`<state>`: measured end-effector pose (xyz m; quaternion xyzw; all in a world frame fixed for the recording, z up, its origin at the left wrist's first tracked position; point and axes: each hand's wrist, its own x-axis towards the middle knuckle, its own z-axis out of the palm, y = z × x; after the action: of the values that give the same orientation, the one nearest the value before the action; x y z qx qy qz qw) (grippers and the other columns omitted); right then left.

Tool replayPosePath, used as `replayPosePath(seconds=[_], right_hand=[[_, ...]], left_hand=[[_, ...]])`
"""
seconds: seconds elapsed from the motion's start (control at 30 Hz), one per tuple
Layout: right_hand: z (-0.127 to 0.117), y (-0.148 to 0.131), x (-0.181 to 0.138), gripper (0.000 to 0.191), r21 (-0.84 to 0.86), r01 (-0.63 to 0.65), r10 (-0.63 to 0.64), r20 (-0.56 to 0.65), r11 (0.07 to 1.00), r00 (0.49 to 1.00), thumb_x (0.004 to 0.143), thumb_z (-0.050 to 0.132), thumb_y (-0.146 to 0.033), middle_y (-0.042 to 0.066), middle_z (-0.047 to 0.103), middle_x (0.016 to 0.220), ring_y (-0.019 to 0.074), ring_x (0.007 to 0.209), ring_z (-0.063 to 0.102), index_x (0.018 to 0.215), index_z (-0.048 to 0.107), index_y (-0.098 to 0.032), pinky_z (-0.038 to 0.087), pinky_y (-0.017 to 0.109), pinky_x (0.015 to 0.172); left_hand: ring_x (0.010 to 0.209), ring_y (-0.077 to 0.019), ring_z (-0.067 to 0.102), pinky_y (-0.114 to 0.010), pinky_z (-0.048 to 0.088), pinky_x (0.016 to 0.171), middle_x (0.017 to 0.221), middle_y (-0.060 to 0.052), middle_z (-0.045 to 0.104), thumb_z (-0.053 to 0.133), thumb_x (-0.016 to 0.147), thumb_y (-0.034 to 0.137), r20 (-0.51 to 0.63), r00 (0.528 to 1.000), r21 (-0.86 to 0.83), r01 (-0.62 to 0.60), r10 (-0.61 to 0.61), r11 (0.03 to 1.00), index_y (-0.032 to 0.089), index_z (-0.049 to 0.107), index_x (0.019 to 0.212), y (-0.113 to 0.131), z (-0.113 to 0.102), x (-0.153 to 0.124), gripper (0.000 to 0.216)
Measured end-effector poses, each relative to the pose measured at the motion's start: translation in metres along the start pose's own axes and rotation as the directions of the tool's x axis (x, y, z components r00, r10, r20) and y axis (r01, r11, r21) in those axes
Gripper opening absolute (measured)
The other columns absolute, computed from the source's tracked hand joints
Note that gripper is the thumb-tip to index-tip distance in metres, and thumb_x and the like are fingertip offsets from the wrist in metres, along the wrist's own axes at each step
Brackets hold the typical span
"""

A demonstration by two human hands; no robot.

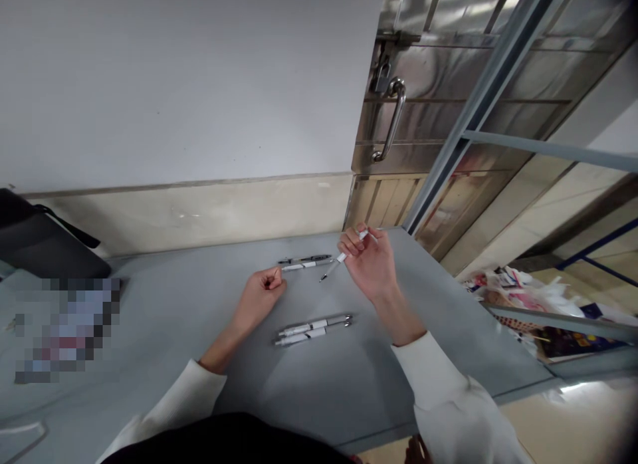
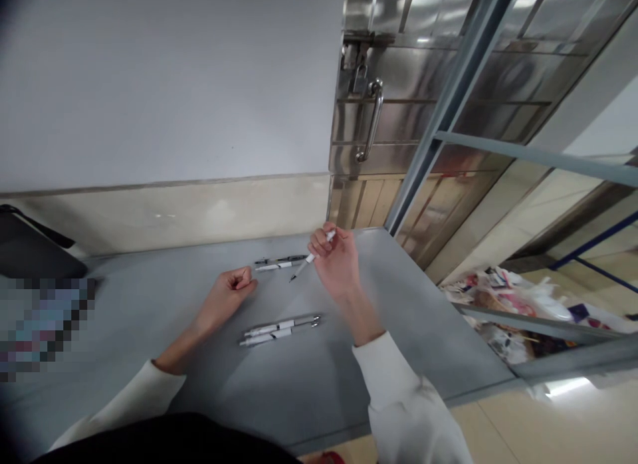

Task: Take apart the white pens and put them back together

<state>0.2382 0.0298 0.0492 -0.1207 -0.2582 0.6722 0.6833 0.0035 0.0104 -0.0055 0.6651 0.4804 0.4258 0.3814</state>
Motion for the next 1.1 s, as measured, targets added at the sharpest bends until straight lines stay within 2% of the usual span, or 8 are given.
replayPosePath(seconds=[0.17,0.33,0.6,0.83,1.1], right_hand=[[0.0015,-0.0001,-0.0004,0.017,0.029,0.000,0.000,0.016,1.000,1.000,0.095,0.055,-0.026,-0.005,0.027,0.065,0.0120,0.055,0.033,0.078,0.054,-0.022,0.040,0.022,0.053],[0.0033,-0.0020,-0.0010,0.018,-0.039,0.012,-0.012,-0.021,0.999,1.000,0.094,0.057,-0.027,-0.005,0.027,0.064,0.0125,0.053,0.033,0.077,0.051,-0.024,0.040,0.024,0.052],[0.0028,-0.0028,-0.0013,0.022,-0.042,0.021,-0.022,-0.013,0.999,1.000,0.096,0.056,-0.033,-0.005,0.027,0.065,0.0126,0.054,0.034,0.077,0.052,-0.023,0.041,0.025,0.053],[0.0024,-0.0033,-0.0014,0.018,-0.030,0.029,-0.029,0.001,0.999,1.000,0.093,0.056,-0.026,-0.005,0.028,0.065,0.0126,0.054,0.034,0.076,0.052,-0.023,0.040,0.024,0.053],[0.0052,-0.0031,-0.0023,0.018,-0.054,0.016,-0.017,-0.006,0.998,1.000,0.094,0.057,-0.029,-0.005,0.027,0.065,0.0124,0.054,0.033,0.077,0.052,-0.023,0.040,0.024,0.053]], left_hand=[[0.058,-0.0119,0.021,-0.026,0.018,0.056,0.061,0.006,0.021,0.055,0.077,0.030,-0.001,1.000,-0.001,-0.010,0.010,1.000,0.024,0.023,0.062,0.0000,-0.0005,0.0003,0.035],[0.059,-0.0120,0.022,-0.026,0.019,0.057,0.062,0.006,0.022,0.056,0.078,0.031,0.000,1.000,0.006,-0.002,0.002,1.000,0.024,0.024,0.063,0.0013,-0.0013,-0.0007,0.037],[0.056,-0.0119,0.023,-0.026,0.019,0.057,0.062,0.006,0.022,0.058,0.078,0.031,0.002,1.000,-0.010,0.017,-0.017,1.000,0.024,0.025,0.062,0.0010,-0.0011,-0.0001,0.038],[0.058,-0.0121,0.022,-0.026,0.019,0.056,0.062,0.006,0.022,0.057,0.079,0.032,0.008,1.000,0.002,0.009,-0.009,1.000,0.024,0.024,0.063,-0.0004,-0.0014,0.0003,0.038],[0.058,-0.0120,0.022,-0.025,0.019,0.056,0.062,0.006,0.022,0.058,0.078,0.033,0.010,1.000,0.010,0.023,-0.023,1.000,0.024,0.024,0.062,0.0005,-0.0009,-0.0001,0.038]])
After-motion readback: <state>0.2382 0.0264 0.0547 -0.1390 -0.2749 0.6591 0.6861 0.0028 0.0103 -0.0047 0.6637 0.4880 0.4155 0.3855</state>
